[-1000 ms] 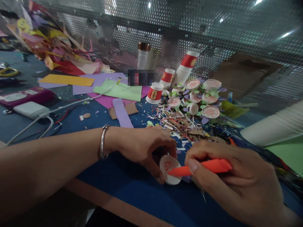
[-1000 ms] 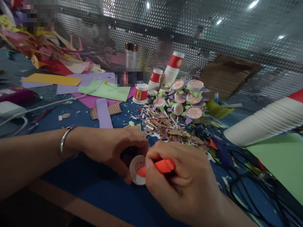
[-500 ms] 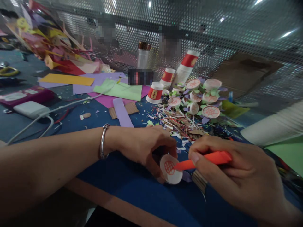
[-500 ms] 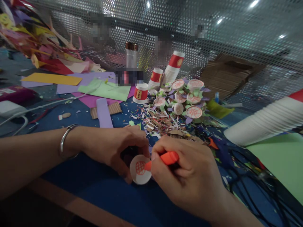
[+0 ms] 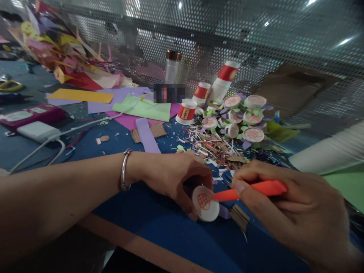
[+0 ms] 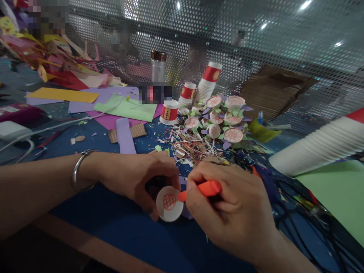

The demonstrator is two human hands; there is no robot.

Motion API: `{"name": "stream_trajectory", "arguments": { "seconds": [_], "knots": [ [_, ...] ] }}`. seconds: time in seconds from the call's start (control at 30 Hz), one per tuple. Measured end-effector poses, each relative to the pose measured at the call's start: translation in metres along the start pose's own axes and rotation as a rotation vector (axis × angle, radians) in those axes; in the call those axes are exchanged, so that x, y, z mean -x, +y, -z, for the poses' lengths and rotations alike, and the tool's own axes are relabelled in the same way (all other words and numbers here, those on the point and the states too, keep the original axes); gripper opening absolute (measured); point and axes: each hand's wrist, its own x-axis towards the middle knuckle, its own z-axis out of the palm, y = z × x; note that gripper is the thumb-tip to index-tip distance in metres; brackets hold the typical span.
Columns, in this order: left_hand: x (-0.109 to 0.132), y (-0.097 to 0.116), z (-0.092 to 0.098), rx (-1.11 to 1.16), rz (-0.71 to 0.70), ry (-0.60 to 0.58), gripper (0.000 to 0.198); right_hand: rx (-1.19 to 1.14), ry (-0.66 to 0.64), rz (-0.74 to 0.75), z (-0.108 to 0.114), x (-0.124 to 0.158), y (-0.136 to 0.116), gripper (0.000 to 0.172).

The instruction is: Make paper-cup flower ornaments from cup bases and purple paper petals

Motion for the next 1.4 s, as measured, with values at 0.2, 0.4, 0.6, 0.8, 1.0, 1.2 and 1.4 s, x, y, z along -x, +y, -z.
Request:
{"name": "stream_trajectory", "arguments": {
  "seconds": [0.2, 0.4, 0.6, 0.8, 1.0, 1.2, 1.4],
  "knots": [
    [0.0001, 0.0022, 0.0001, 0.013, 0.043, 0.011, 0.051, 0.019, 0.001, 0.019, -0.0029, 0.0012, 0.0014, 0.021],
    [0.0005, 0.0038, 0.0007, 0.025, 0.032, 0.003, 0.049, 0.048, -0.013, 0.049, -0.0033, 0.0003, -0.0005, 0.02],
    [0.0011, 0.0027, -0.0003, 0.032, 0.018, 0.012, 0.049, 0.091, -0.007, 0.123, -0.0042, 0.0011, 0.0023, 0.015],
    [0.0005, 0.0005, -0.0015, -0.033, -0.032, 0.032, 0.048, 0.108, -0.041, 0.217, -0.0072, 0.0017, 0.0041, 0.017],
    [0.0015, 0.0002, -0.0009, -0.025, -0.033, 0.021, 0.05, 0.047, -0.006, 0.175, -0.0042, 0.0026, 0.0004, 0.013],
    [0.0022, 0.0006, -0.0004, -0.005, -0.019, 0.016, 0.051, -0.02, -0.024, 0.096, -0.0055, 0.0024, -0.0043, 0.016],
    [0.0024, 0.0001, -0.0007, -0.008, -0.028, 0.023, 0.049, -0.065, -0.014, 0.148, -0.009, 0.0013, -0.0015, 0.015]
  ]
}}
